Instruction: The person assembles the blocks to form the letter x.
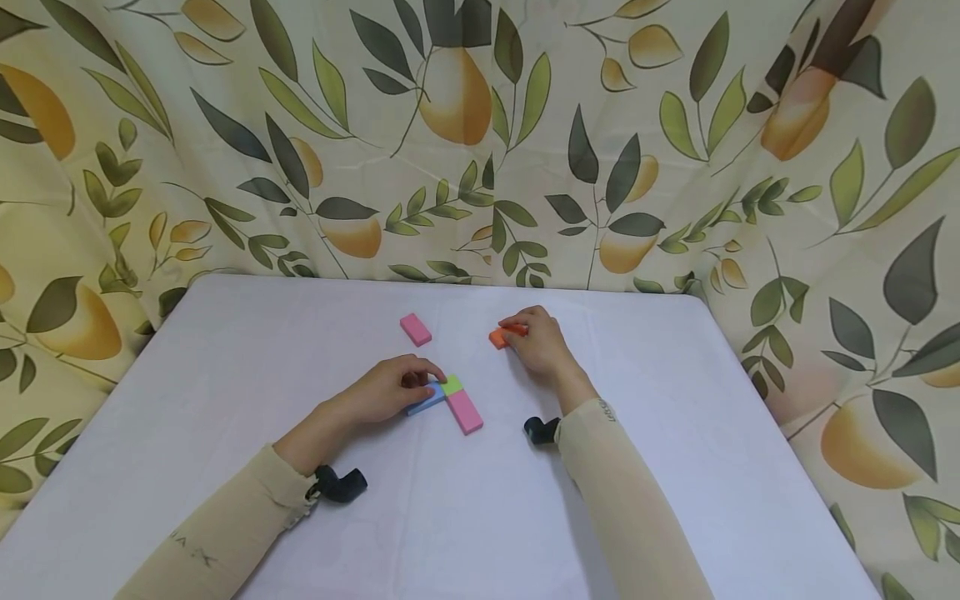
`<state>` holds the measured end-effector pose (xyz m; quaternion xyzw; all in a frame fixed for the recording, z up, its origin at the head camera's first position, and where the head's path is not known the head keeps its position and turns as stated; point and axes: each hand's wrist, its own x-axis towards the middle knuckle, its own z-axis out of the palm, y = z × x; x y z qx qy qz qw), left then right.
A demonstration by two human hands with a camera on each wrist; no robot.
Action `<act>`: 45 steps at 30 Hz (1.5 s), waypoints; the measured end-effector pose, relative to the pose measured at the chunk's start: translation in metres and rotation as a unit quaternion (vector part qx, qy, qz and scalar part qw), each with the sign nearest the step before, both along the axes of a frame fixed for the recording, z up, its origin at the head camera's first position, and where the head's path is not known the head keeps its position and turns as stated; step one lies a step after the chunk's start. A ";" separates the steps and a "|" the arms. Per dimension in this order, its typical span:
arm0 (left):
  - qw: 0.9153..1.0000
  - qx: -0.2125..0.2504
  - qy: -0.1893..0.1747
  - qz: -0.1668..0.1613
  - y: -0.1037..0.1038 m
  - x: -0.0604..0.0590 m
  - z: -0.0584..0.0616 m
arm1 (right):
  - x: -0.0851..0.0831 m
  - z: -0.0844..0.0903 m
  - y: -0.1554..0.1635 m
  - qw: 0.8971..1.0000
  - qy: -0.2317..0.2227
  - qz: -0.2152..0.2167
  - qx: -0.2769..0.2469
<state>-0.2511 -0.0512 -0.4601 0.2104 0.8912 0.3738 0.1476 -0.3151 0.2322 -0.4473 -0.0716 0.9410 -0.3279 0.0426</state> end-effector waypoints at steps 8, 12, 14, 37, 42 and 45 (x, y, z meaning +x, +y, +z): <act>1.000 0.008 -0.001 -0.007 0.000 -0.001 0.000 | -0.001 -0.003 0.001 1.000 -0.001 -0.009 0.008; 1.000 0.011 -0.003 -0.006 0.000 0.000 0.001 | -0.001 -0.004 0.002 1.000 0.000 -0.010 0.016; 1.000 0.010 -0.005 -0.003 0.000 0.001 0.002 | -0.001 -0.003 0.001 1.000 -0.002 -0.011 0.018; 1.000 0.014 0.000 -0.009 -0.002 0.001 0.004 | 0.000 -0.002 -0.003 0.999 -0.026 -0.035 0.006; 1.000 0.011 -0.003 -0.006 -0.002 0.001 0.003 | 0.001 -0.002 -0.002 0.999 -0.028 -0.033 -0.003; 1.000 0.011 -0.002 -0.005 -0.002 0.000 0.002 | 0.002 -0.003 -0.002 0.999 -0.029 -0.035 -0.008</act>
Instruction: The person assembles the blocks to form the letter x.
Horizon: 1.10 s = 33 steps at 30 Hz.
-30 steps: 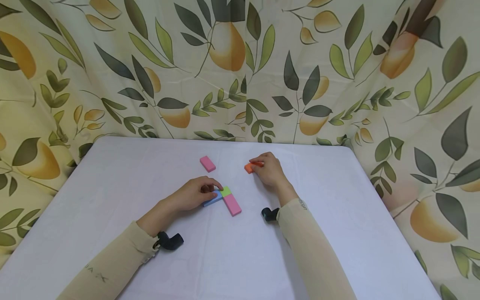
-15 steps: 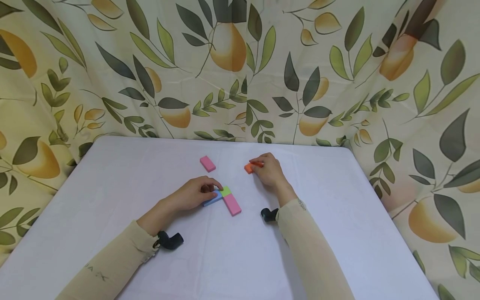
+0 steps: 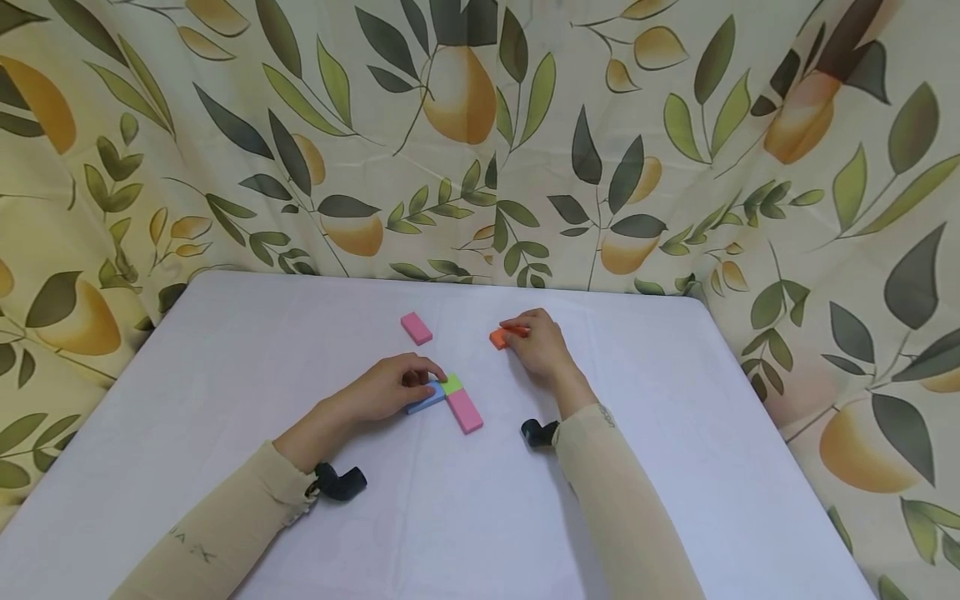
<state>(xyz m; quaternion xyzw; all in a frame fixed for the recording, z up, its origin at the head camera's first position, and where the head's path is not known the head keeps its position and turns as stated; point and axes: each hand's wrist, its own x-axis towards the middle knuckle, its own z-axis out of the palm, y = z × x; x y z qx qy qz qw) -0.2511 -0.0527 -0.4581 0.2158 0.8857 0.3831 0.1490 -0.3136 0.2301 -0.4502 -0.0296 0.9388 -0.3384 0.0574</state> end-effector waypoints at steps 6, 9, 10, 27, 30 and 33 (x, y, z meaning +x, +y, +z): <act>1.000 -0.001 0.001 0.000 0.000 -0.001 0.001 | 0.000 -0.001 0.000 1.000 0.006 0.005 0.001; 1.000 -0.002 0.000 0.001 0.000 -0.001 0.000 | 0.000 -0.001 0.000 1.000 0.018 0.011 0.002; 1.000 -0.002 0.000 0.001 -0.001 -0.002 0.000 | 0.000 -0.002 0.001 1.000 0.022 0.013 0.002; 1.000 0.004 0.012 -0.009 -0.002 -0.001 -0.001 | 0.001 -0.016 0.005 0.999 0.035 0.003 -0.026; 1.000 0.003 0.010 -0.007 -0.002 0.000 0.000 | 0.002 -0.016 0.005 0.999 0.042 0.004 -0.031; 1.000 0.002 0.006 -0.004 -0.002 0.000 0.000 | 0.004 -0.016 0.005 0.998 0.052 0.012 -0.028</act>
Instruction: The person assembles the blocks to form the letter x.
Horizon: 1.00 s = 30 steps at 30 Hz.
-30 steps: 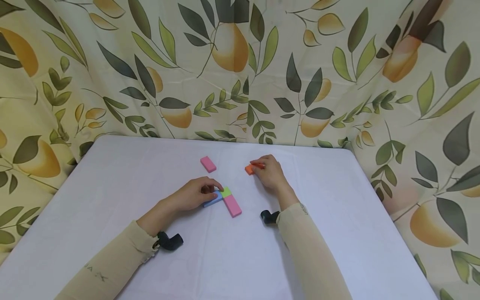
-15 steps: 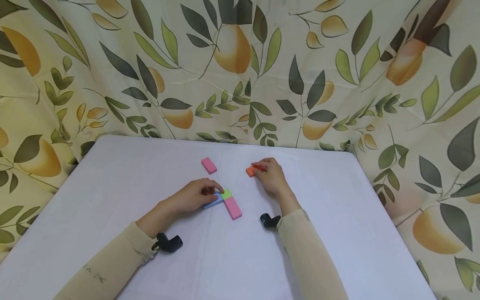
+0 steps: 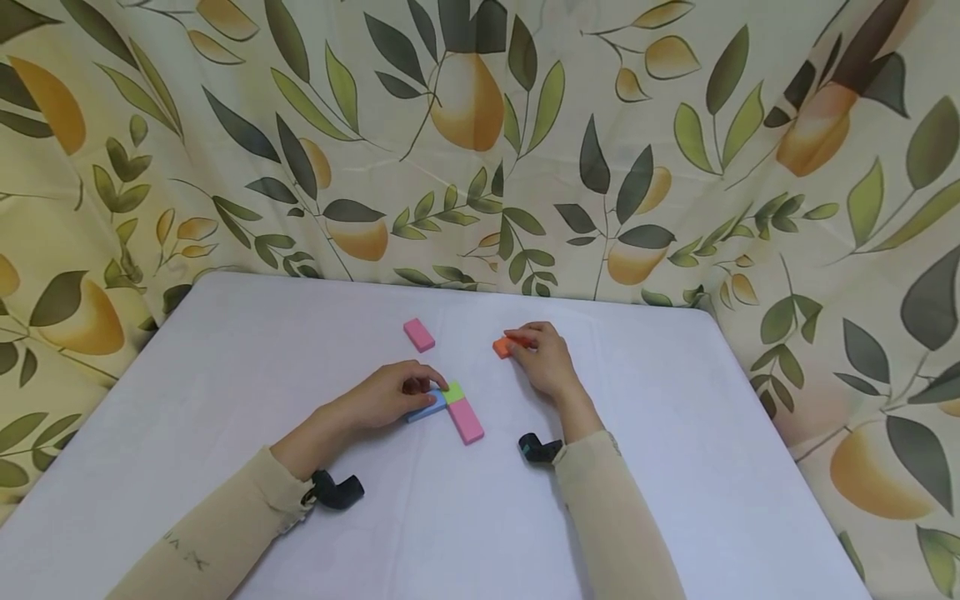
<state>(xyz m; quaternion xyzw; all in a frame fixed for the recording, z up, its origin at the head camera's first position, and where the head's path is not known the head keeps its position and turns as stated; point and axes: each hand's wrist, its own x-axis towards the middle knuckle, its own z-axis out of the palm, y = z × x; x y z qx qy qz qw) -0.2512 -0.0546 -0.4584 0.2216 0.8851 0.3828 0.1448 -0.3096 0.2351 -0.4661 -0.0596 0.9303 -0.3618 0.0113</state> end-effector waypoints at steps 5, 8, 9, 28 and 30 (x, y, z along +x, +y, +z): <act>1.000 -0.003 -0.007 0.007 0.000 0.001 -0.002 | 0.003 0.000 0.001 1.000 0.010 0.001 0.003; 1.000 -0.003 -0.007 0.009 0.001 0.000 -0.004 | 0.004 -0.001 0.001 1.000 0.015 0.002 0.001; 1.000 -0.003 -0.006 0.010 0.001 0.000 -0.004 | 0.004 0.000 0.001 1.000 0.016 0.002 0.001; 1.000 -0.001 -0.009 0.008 -0.002 0.001 0.000 | 0.001 -0.002 0.000 1.000 0.024 0.005 0.008; 1.000 0.000 -0.009 0.006 -0.001 0.000 0.000 | 0.001 -0.003 0.000 1.000 0.023 0.004 0.007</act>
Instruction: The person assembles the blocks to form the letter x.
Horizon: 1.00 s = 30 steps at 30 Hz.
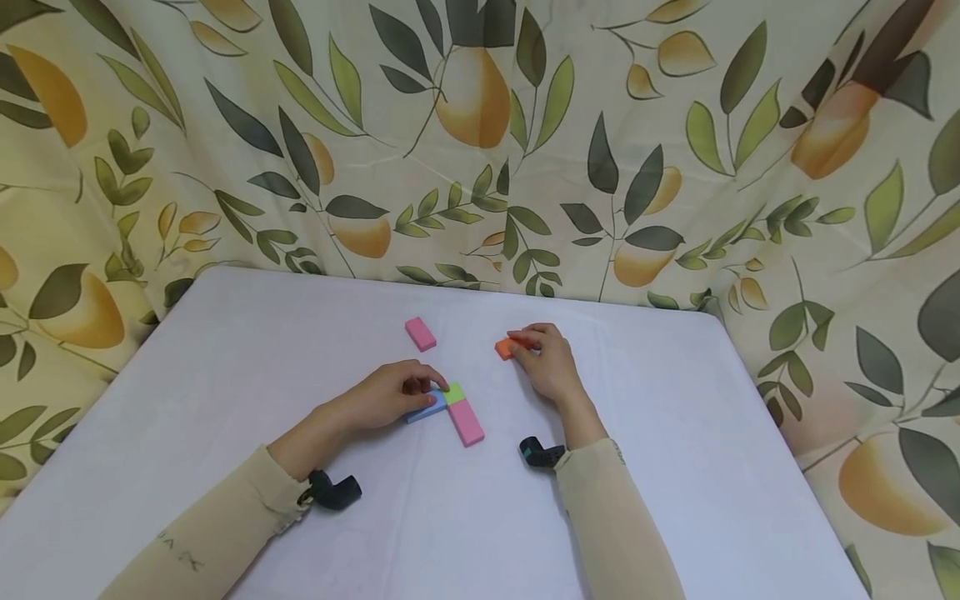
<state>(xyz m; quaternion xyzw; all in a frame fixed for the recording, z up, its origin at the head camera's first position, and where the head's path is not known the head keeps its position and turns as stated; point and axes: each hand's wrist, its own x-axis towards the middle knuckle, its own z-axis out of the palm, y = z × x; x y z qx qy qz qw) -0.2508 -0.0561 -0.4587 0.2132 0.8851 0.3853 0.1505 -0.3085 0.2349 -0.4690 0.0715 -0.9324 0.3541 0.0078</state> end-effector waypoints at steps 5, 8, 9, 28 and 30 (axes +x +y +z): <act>1.000 -0.003 0.000 -0.003 0.000 -0.002 -0.002 | 0.001 0.000 0.000 1.000 -0.006 -0.009 -0.002; 1.000 -0.005 0.010 -0.006 0.000 -0.004 -0.004 | 0.001 0.001 -0.001 1.000 -0.004 -0.012 -0.001; 1.000 -0.006 0.012 -0.006 0.000 -0.004 -0.004 | 0.001 0.001 -0.001 1.000 -0.003 -0.012 0.000; 1.000 -0.003 0.014 -0.011 -0.002 -0.004 -0.004 | 0.003 0.004 -0.004 1.000 -0.004 -0.006 0.013; 1.000 0.001 0.017 -0.014 -0.003 -0.003 -0.004 | 0.003 0.003 -0.003 1.000 -0.001 -0.004 0.012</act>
